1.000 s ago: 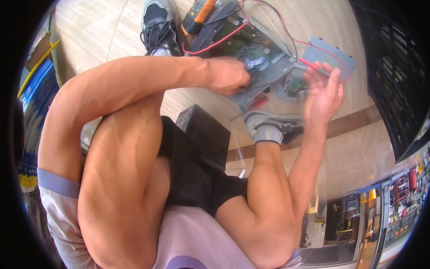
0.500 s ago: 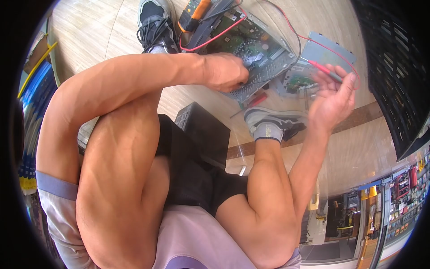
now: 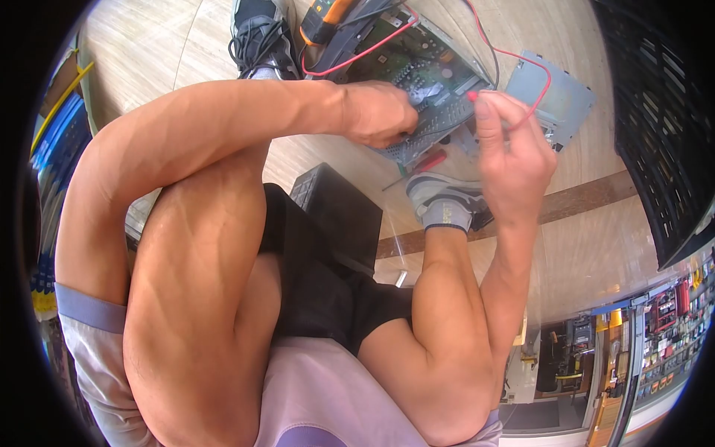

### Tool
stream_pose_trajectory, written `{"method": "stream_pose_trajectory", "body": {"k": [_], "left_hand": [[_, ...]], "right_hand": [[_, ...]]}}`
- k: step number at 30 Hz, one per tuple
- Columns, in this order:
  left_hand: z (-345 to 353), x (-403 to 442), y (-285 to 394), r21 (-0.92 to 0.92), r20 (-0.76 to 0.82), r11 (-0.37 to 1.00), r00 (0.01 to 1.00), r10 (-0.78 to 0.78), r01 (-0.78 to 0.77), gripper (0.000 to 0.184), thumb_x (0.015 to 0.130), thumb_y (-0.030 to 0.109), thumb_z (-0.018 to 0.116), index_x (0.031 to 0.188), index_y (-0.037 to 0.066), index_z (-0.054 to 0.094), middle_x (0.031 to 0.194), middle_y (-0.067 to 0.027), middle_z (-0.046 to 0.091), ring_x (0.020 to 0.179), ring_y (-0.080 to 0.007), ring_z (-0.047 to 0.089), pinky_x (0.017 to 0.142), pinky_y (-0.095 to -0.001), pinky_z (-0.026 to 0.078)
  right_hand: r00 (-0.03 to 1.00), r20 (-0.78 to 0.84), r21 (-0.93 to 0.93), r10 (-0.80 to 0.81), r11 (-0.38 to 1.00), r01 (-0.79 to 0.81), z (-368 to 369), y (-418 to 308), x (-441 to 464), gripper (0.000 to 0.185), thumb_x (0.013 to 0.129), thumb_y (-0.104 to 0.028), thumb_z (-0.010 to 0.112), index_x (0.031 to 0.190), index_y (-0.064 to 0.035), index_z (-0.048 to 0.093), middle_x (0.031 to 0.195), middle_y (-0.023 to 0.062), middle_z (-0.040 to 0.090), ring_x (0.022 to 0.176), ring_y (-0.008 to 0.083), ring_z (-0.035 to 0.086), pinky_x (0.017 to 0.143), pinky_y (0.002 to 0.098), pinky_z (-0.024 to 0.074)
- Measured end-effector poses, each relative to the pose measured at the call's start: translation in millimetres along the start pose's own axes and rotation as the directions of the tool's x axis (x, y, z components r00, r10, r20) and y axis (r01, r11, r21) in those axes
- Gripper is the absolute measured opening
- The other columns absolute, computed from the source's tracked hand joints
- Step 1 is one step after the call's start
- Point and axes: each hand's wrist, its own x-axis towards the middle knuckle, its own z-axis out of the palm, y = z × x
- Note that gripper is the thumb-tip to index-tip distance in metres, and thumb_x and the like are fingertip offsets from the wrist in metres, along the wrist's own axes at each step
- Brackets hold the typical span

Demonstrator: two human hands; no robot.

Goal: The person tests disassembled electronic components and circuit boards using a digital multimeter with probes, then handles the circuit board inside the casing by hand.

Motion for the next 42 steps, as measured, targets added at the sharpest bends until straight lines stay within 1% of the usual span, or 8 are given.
{"method": "stream_pose_trajectory", "body": {"k": [3,6,18,22,25,28,31,42], "left_hand": [[0.0,0.7,-0.5,0.017,0.001,1.0,1.0,0.005,-0.005,0.023,0.084,0.02,0.067,0.098,0.002,0.072,0.094,-0.0232,0.073,0.091,-0.041,0.072,0.082,-0.0467,0.058],[-1.6,0.5,0.0,0.027,0.007,1.0,1.0,0.004,-0.004,0.023,0.084,0.02,0.067,0.099,0.002,0.072,0.096,-0.0231,0.073,0.092,-0.0411,0.072,0.082,-0.0466,0.058],[1.9,3.9,0.0,0.058,0.04,0.998,0.999,-0.001,-0.001,0.023,0.085,0.021,0.068,0.099,0.003,0.07,0.094,-0.0215,0.073,0.091,-0.0387,0.072,0.082,-0.0451,0.058],[6.2,5.0,-2.7,0.059,0.018,0.998,1.0,0.012,-0.013,0.023,0.085,0.021,0.068,0.099,0.002,0.069,0.094,-0.0208,0.073,0.09,-0.0379,0.073,0.081,-0.0442,0.059],[15.3,10.8,-7.4,0.273,0.028,0.952,0.991,0.133,-0.135,0.024,0.085,0.021,0.069,0.098,0.002,0.069,0.093,-0.0206,0.073,0.09,-0.0369,0.073,0.08,-0.0436,0.059],[13.9,10.8,-6.0,0.376,0.097,0.913,0.987,0.127,-0.154,0.024,0.085,0.022,0.069,0.098,0.002,0.068,0.092,-0.0205,0.073,0.09,-0.0362,0.073,0.08,-0.0433,0.059],[8.7,6.6,-3.6,0.135,0.021,0.99,0.999,0.042,-0.045,0.023,0.084,0.022,0.069,0.098,0.002,0.068,0.092,-0.02,0.073,0.089,-0.0364,0.073,0.079,-0.0436,0.06],[2.8,3.0,1.0,0.117,0.041,0.992,0.999,0.032,-0.037,0.021,0.084,0.021,0.07,0.096,0.003,0.07,0.091,-0.019,0.074,0.087,-0.0363,0.074,0.077,-0.0442,0.06]], "right_hand": [[0.998,-0.001,-0.097,-0.06,0.993,0.06,2.5,2.5,-0.6,0.017,0.1,-0.014,0.068,0.108,-0.0004,0.072,0.103,0.0102,0.074,0.091,0.0171,0.069,0.082,0.0293,0.0539],[0.997,-0.003,-0.089,-0.078,0.993,0.077,3.7,6.5,0.3,0.014,0.097,-0.014,0.071,0.105,-0.0031,0.073,0.103,0.0107,0.074,0.092,0.0259,0.071,0.083,0.0338,0.0552],[0.999,-0.01,-0.12,-0.047,0.992,0.046,6.4,8.4,1.8,0.013,0.095,-0.012,0.071,0.106,-0.0042,0.074,0.103,0.0109,0.074,0.092,0.0266,0.072,0.082,0.034,0.0554],[0.995,-0.007,-0.149,-0.098,0.984,0.096,7.9,10.6,1.6,0.013,0.094,-0.011,0.072,0.105,-0.0044,0.073,0.102,0.0105,0.074,0.092,0.027,0.071,0.082,0.0346,0.0555],[0.993,-0.004,-0.159,-0.116,0.981,0.114,8.3,11.3,1.2,0.013,0.094,-0.011,0.072,0.106,-0.0045,0.073,0.102,0.0105,0.074,0.093,0.0272,0.071,0.082,0.0351,0.0554],[0.992,-0.002,-0.161,-0.125,0.979,0.123,8.8,11.3,0.6,0.013,0.094,-0.01,0.072,0.106,-0.0047,0.073,0.103,0.0105,0.074,0.093,0.0275,0.071,0.083,0.0353,0.0553],[0.991,0.006,-0.172,-0.134,0.976,0.133,8.8,11.8,0.9,0.013,0.096,-0.01,0.07,0.107,-0.0037,0.072,0.103,0.0107,0.074,0.094,0.0263,0.071,0.083,0.0347,0.0555],[0.988,0.029,-0.187,-0.149,0.971,0.152,9.2,11.5,0.3,0.015,0.099,-0.012,0.068,0.11,-0.003,0.072,0.106,0.0106,0.074,0.097,0.0233,0.071,0.083,0.0336,0.056]]}}
